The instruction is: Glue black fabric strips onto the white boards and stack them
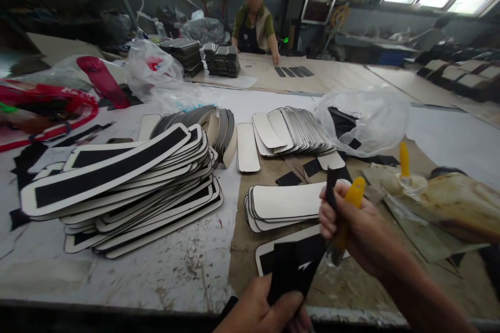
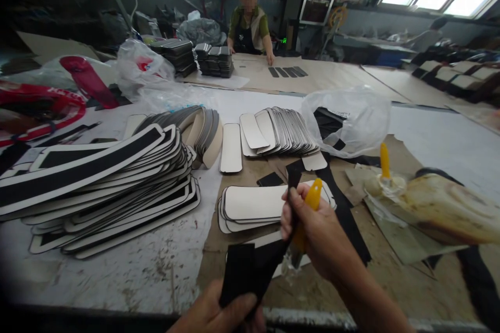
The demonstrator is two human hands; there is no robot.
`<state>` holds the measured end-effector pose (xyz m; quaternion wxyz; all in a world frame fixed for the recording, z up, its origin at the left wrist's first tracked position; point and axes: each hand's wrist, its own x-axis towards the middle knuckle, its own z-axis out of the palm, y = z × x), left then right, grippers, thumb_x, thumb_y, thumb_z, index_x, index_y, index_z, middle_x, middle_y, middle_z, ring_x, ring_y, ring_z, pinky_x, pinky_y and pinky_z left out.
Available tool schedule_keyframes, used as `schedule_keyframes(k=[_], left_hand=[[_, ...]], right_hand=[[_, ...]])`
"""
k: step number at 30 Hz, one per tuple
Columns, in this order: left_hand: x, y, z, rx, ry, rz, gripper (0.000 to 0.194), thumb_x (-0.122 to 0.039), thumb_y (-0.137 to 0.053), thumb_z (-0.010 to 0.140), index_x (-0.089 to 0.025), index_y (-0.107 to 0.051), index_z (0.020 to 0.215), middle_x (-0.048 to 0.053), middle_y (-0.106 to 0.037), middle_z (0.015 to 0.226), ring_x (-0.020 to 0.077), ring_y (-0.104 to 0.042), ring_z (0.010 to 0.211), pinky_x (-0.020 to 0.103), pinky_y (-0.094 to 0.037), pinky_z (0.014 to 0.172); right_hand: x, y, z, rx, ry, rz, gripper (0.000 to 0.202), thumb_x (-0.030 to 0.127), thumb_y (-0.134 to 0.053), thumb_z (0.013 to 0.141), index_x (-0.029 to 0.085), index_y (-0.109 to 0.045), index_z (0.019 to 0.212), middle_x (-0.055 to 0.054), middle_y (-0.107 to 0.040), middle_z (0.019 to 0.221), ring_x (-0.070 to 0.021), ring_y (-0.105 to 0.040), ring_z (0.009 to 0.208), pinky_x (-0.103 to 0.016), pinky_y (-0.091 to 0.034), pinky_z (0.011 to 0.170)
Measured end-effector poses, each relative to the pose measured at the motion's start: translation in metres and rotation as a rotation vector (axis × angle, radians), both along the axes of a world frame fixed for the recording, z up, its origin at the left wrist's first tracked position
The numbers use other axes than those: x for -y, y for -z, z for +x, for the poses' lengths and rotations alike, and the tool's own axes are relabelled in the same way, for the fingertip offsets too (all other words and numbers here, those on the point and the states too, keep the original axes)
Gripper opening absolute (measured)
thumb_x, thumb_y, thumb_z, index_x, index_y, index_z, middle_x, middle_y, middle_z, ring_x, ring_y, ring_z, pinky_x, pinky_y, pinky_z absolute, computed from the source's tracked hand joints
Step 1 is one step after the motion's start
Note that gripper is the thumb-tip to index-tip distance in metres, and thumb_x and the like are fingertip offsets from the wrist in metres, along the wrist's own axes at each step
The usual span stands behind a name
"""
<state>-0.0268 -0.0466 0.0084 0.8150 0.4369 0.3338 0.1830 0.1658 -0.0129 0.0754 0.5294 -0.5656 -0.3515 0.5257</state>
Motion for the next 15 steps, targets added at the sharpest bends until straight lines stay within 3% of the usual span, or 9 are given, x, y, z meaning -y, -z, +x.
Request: schedule_keyframes(k=[2, 6, 10, 15], left_hand=[[-0.007, 0.000, -0.015, -0.022, -0.041, -0.050, 0.041, -0.054, -0.056, 0.080, -0.013, -0.063, 0.079, 0.006, -0.062, 0.059, 0.0132, -0.056, 0.052, 0.024, -0.043, 0.053], [-0.041, -0.010, -0.030, -0.215, -0.414, 0.057, 0.036, -0.050, -0.063, 0.076, -0.015, -0.059, 0.076, -0.003, -0.051, 0.049, 0.0086, -0.045, 0.041, 0.020, -0.036, 0.043], [-0.075, -0.020, -0.021, -0.305, -0.611, 0.219, 0.032, -0.045, -0.068, 0.072, -0.015, -0.058, 0.079, -0.004, -0.053, 0.052, 0.0092, -0.047, 0.045, 0.020, -0.037, 0.044], [-0.094, -0.013, -0.009, -0.371, -0.599, 0.246, 0.031, -0.042, -0.069, 0.068, -0.014, -0.059, 0.077, -0.003, -0.055, 0.052, 0.0101, -0.047, 0.043, 0.021, -0.037, 0.044]], right_hand=[[-0.014, -0.018, 0.019, 0.137, -0.168, -0.032, 0.032, 0.054, -0.057, 0.079, 0.023, -0.051, 0.079, 0.008, -0.037, 0.050, -0.0080, -0.031, 0.039, -0.019, -0.028, 0.036], [-0.047, -0.033, 0.029, 0.736, -0.560, -0.006, 0.031, 0.047, -0.059, 0.079, 0.020, -0.054, 0.065, 0.004, -0.046, 0.056, -0.0102, -0.039, 0.049, -0.022, -0.031, 0.044], [-0.076, -0.016, 0.004, 0.904, -0.862, -0.032, 0.022, 0.035, -0.056, 0.081, 0.018, -0.056, 0.068, 0.003, -0.053, 0.061, -0.0110, -0.045, 0.055, -0.023, -0.032, 0.051], [-0.101, 0.009, -0.011, 0.992, -0.873, -0.065, 0.020, 0.034, -0.056, 0.080, 0.018, -0.059, 0.069, 0.001, -0.057, 0.062, -0.0131, -0.049, 0.057, -0.024, -0.033, 0.053]])
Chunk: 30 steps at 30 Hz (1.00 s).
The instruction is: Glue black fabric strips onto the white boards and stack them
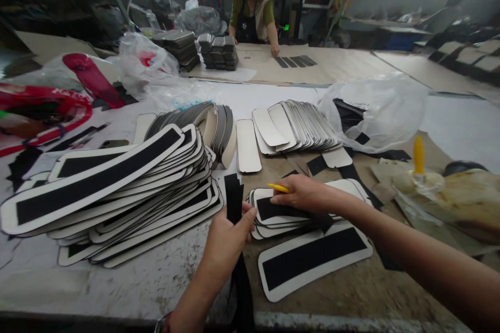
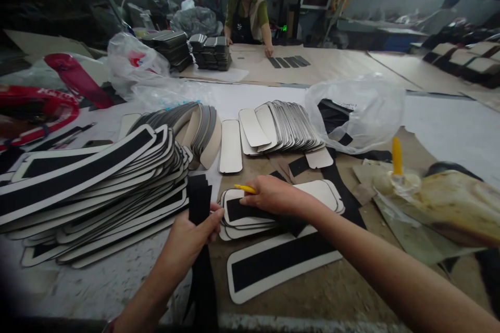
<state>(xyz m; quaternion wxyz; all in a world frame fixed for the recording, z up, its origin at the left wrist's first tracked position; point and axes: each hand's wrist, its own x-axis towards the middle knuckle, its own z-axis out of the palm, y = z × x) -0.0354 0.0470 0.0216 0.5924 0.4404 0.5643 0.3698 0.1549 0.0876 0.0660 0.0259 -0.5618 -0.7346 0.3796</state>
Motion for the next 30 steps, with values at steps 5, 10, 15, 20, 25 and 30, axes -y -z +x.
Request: schedule_keyframes(k=[5, 10, 15, 20, 25, 30], left_hand=[[-0.004, 0.005, 0.001, -0.064, 0.007, 0.002, 0.029, -0.042, -0.068, 0.067, -0.015, -0.059, 0.074, -0.003, -0.053, 0.051, 0.0114, -0.045, 0.044, 0.022, -0.036, 0.044], [-0.007, 0.004, 0.002, -0.176, 0.040, 0.042, 0.026, -0.040, -0.066, 0.068, -0.016, -0.060, 0.071, -0.004, -0.051, 0.053, 0.0123, -0.045, 0.047, 0.024, -0.035, 0.048], [-0.010, 0.004, 0.004, -0.229, 0.041, 0.035, 0.022, -0.037, -0.065, 0.066, -0.015, -0.061, 0.069, -0.003, -0.052, 0.055, 0.0124, -0.045, 0.050, 0.025, -0.037, 0.051], [-0.013, 0.004, 0.007, -0.239, 0.020, 0.039, 0.023, -0.037, -0.067, 0.063, -0.015, -0.061, 0.067, -0.002, -0.055, 0.056, 0.0144, -0.049, 0.053, 0.026, -0.039, 0.055], [-0.017, 0.010, 0.016, -0.249, -0.027, 0.063, 0.022, -0.032, -0.070, 0.057, -0.016, -0.055, 0.059, -0.003, -0.051, 0.052, 0.0140, -0.046, 0.052, 0.026, -0.036, 0.053], [-0.011, 0.008, 0.018, -0.187, -0.063, 0.089, 0.020, -0.032, -0.067, 0.059, -0.017, -0.053, 0.062, -0.004, -0.049, 0.055, 0.0127, -0.044, 0.054, 0.025, -0.035, 0.055]], right_hand=[[-0.008, 0.011, 0.002, 0.088, -0.019, -0.007, 0.022, 0.036, -0.056, 0.081, 0.017, -0.063, 0.072, -0.002, -0.062, 0.065, -0.0152, -0.054, 0.060, -0.024, -0.033, 0.053], [-0.006, 0.017, 0.000, 0.124, -0.045, 0.011, 0.023, 0.035, -0.053, 0.083, 0.016, -0.065, 0.078, -0.006, -0.066, 0.072, -0.0165, -0.057, 0.064, -0.024, -0.033, 0.055], [-0.006, 0.019, 0.000, 0.150, -0.071, 0.035, 0.023, 0.034, -0.052, 0.084, 0.016, -0.065, 0.080, -0.009, -0.067, 0.076, -0.0184, -0.059, 0.067, -0.025, -0.033, 0.055], [-0.008, 0.019, 0.001, 0.183, -0.100, 0.045, 0.023, 0.034, -0.052, 0.084, 0.015, -0.065, 0.080, -0.010, -0.068, 0.077, -0.0198, -0.060, 0.069, -0.025, -0.032, 0.054], [-0.010, 0.019, -0.003, 0.220, -0.112, 0.045, 0.023, 0.033, -0.052, 0.084, 0.016, -0.067, 0.084, -0.010, -0.069, 0.079, -0.0197, -0.061, 0.070, -0.025, -0.033, 0.054], [0.000, 0.003, 0.008, 0.271, -0.090, 0.059, 0.026, 0.040, -0.057, 0.080, 0.017, -0.066, 0.084, -0.009, -0.067, 0.078, -0.0202, -0.060, 0.070, -0.025, -0.032, 0.054]])
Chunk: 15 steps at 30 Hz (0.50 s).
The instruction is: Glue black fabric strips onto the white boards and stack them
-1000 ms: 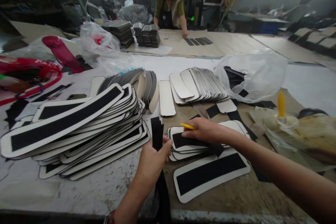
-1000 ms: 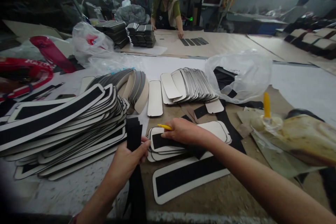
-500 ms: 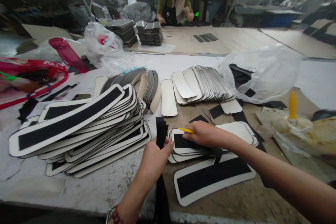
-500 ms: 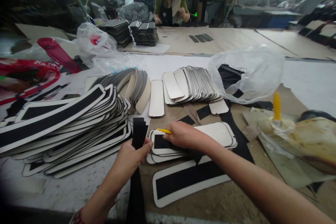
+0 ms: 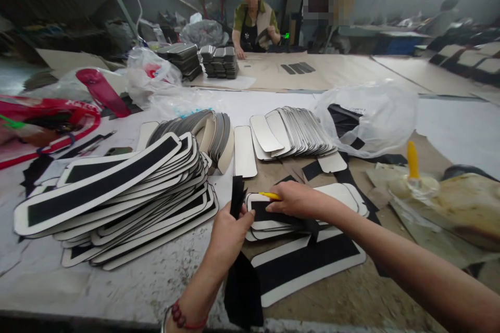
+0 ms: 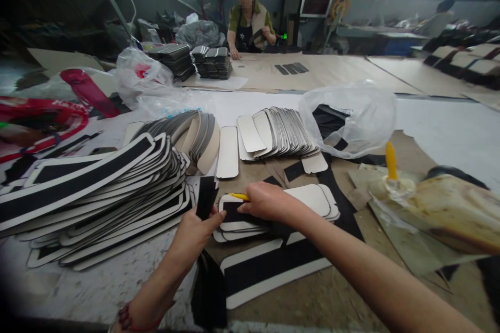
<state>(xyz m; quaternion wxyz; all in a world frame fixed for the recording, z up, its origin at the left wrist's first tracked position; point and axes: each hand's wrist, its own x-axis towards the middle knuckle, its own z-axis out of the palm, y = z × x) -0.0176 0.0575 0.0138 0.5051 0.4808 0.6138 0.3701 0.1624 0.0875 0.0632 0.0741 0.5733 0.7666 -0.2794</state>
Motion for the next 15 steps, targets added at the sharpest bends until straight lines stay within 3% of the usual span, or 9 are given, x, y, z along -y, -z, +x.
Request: schedule_keyframes(k=[6, 10, 15], left_hand=[[0.019, -0.003, -0.026, 0.140, -0.030, -0.073, 0.031, -0.038, -0.073, 0.061, -0.016, -0.058, 0.077, -0.003, -0.055, 0.067, 0.0123, -0.049, 0.063, 0.024, -0.039, 0.064], [0.026, 0.008, -0.038, 0.232, -0.064, -0.158, 0.037, -0.039, -0.078, 0.058, -0.015, -0.059, 0.079, -0.003, -0.057, 0.066, 0.0119, -0.050, 0.061, 0.023, -0.039, 0.061], [0.023, 0.017, -0.037, 0.234, -0.079, -0.146, 0.038, -0.039, -0.080, 0.057, -0.016, -0.056, 0.077, -0.006, -0.052, 0.059, 0.0098, -0.047, 0.054, 0.022, -0.036, 0.054]], right_hand=[[0.037, -0.025, 0.055, 0.026, 0.124, 0.025, 0.021, 0.037, -0.051, 0.084, 0.020, -0.061, 0.078, -0.003, -0.065, 0.077, -0.0164, -0.057, 0.068, -0.024, -0.033, 0.057], [0.056, -0.014, 0.081, 0.071, 0.215, 0.112, 0.021, 0.035, -0.047, 0.087, 0.019, -0.057, 0.076, -0.004, -0.064, 0.079, -0.0166, -0.057, 0.070, -0.024, -0.035, 0.062], [0.065, 0.002, 0.082, 0.268, 0.351, 0.268, 0.028, 0.043, -0.041, 0.090, 0.020, -0.059, 0.091, -0.008, -0.067, 0.091, -0.0223, -0.061, 0.084, -0.027, -0.036, 0.067]])
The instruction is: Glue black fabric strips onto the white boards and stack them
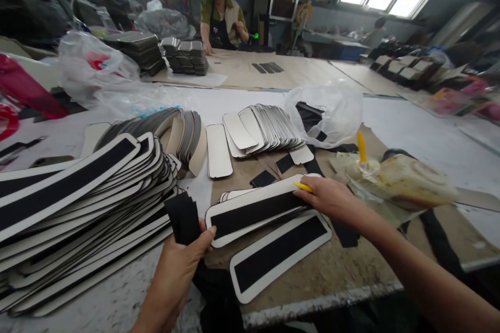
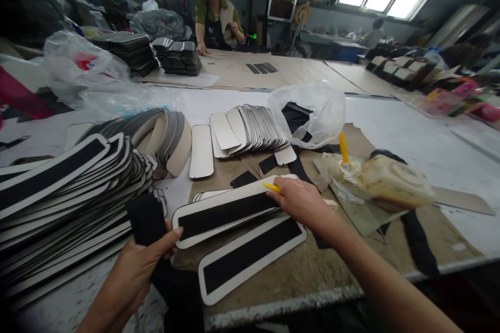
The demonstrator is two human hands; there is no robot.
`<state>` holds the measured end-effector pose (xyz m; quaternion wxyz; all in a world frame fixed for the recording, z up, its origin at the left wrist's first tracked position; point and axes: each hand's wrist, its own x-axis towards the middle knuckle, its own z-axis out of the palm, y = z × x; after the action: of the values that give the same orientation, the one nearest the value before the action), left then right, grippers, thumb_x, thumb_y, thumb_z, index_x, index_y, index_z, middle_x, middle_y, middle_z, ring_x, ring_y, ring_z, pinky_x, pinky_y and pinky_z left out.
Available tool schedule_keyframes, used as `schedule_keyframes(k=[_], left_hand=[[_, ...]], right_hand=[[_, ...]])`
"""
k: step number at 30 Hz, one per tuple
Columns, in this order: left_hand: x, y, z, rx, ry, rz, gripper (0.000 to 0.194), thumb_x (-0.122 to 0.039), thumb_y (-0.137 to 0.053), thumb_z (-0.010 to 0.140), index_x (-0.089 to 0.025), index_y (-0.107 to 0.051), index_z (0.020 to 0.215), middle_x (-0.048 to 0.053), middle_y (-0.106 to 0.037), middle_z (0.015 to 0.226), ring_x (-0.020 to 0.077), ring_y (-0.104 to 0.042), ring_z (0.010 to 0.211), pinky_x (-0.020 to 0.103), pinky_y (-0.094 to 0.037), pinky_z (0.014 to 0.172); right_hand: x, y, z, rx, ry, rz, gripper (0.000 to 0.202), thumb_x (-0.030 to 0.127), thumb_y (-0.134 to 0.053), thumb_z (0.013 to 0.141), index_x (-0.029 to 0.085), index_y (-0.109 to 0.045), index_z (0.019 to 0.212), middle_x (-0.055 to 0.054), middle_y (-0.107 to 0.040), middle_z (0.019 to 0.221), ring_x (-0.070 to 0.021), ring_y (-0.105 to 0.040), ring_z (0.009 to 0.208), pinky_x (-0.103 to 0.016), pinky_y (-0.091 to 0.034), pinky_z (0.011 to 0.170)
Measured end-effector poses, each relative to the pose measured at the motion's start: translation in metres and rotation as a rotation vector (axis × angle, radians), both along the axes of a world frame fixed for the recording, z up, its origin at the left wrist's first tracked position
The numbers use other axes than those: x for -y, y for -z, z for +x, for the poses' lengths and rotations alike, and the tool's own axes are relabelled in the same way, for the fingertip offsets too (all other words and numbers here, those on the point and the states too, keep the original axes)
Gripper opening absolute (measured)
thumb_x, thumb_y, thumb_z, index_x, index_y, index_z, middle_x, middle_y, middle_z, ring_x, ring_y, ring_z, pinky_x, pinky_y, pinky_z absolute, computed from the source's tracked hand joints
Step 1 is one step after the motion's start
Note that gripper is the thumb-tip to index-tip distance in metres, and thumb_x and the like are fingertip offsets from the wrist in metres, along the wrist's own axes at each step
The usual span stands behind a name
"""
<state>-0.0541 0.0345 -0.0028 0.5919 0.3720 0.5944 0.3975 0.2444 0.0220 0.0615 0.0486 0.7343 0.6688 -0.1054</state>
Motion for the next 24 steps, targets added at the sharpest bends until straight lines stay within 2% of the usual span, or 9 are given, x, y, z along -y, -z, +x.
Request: schedule_keyframes(k=[8, 13, 18, 21, 24], left_hand=[[0.000, -0.007, 0.002, -0.023, -0.016, -0.009, 0.038, -0.039, -0.080, 0.054, -0.016, -0.055, 0.071, -0.007, -0.050, 0.055, 0.0090, -0.043, 0.051, 0.021, -0.035, 0.051], [-0.001, -0.013, 0.008, 0.025, -0.063, -0.080, 0.040, -0.038, -0.083, 0.045, -0.016, -0.056, 0.065, -0.007, -0.049, 0.052, 0.0086, -0.042, 0.050, 0.019, -0.035, 0.048], [-0.002, -0.012, 0.009, 0.065, -0.111, -0.081, 0.041, -0.035, -0.085, 0.042, -0.016, -0.057, 0.065, -0.007, -0.050, 0.054, 0.0077, -0.043, 0.050, 0.016, -0.037, 0.047], [-0.003, -0.010, 0.007, 0.074, -0.133, -0.117, 0.043, -0.033, -0.087, 0.040, -0.017, -0.060, 0.069, -0.006, -0.053, 0.056, 0.0080, -0.046, 0.051, 0.015, -0.039, 0.048], [-0.005, -0.009, 0.004, 0.092, -0.140, -0.151, 0.044, -0.031, -0.088, 0.037, -0.017, -0.062, 0.070, -0.006, -0.054, 0.057, 0.0081, -0.046, 0.052, 0.015, -0.041, 0.047]], right_hand=[[-0.006, 0.000, -0.008, 0.143, 0.054, 0.038, 0.030, 0.046, -0.047, 0.089, 0.019, -0.061, 0.088, -0.009, -0.070, 0.086, -0.0254, -0.065, 0.083, -0.029, -0.038, 0.063], [-0.010, 0.008, -0.010, 0.141, 0.039, 0.072, 0.026, 0.043, -0.051, 0.088, 0.019, -0.061, 0.087, -0.009, -0.069, 0.085, -0.0261, -0.065, 0.083, -0.029, -0.038, 0.061], [-0.008, 0.014, -0.006, 0.117, 0.057, 0.085, 0.020, 0.038, -0.056, 0.086, 0.020, -0.057, 0.093, -0.007, -0.067, 0.091, -0.0231, -0.064, 0.081, -0.027, -0.038, 0.060], [-0.001, 0.008, 0.004, 0.050, 0.093, 0.202, 0.015, 0.033, -0.051, 0.089, 0.019, -0.053, 0.096, -0.006, -0.065, 0.094, -0.0200, -0.063, 0.082, -0.026, -0.039, 0.065], [0.008, -0.002, 0.018, -0.047, 0.105, 0.354, 0.018, 0.033, -0.042, 0.093, 0.018, -0.052, 0.092, -0.007, -0.062, 0.090, -0.0202, -0.060, 0.082, -0.028, -0.039, 0.070]])
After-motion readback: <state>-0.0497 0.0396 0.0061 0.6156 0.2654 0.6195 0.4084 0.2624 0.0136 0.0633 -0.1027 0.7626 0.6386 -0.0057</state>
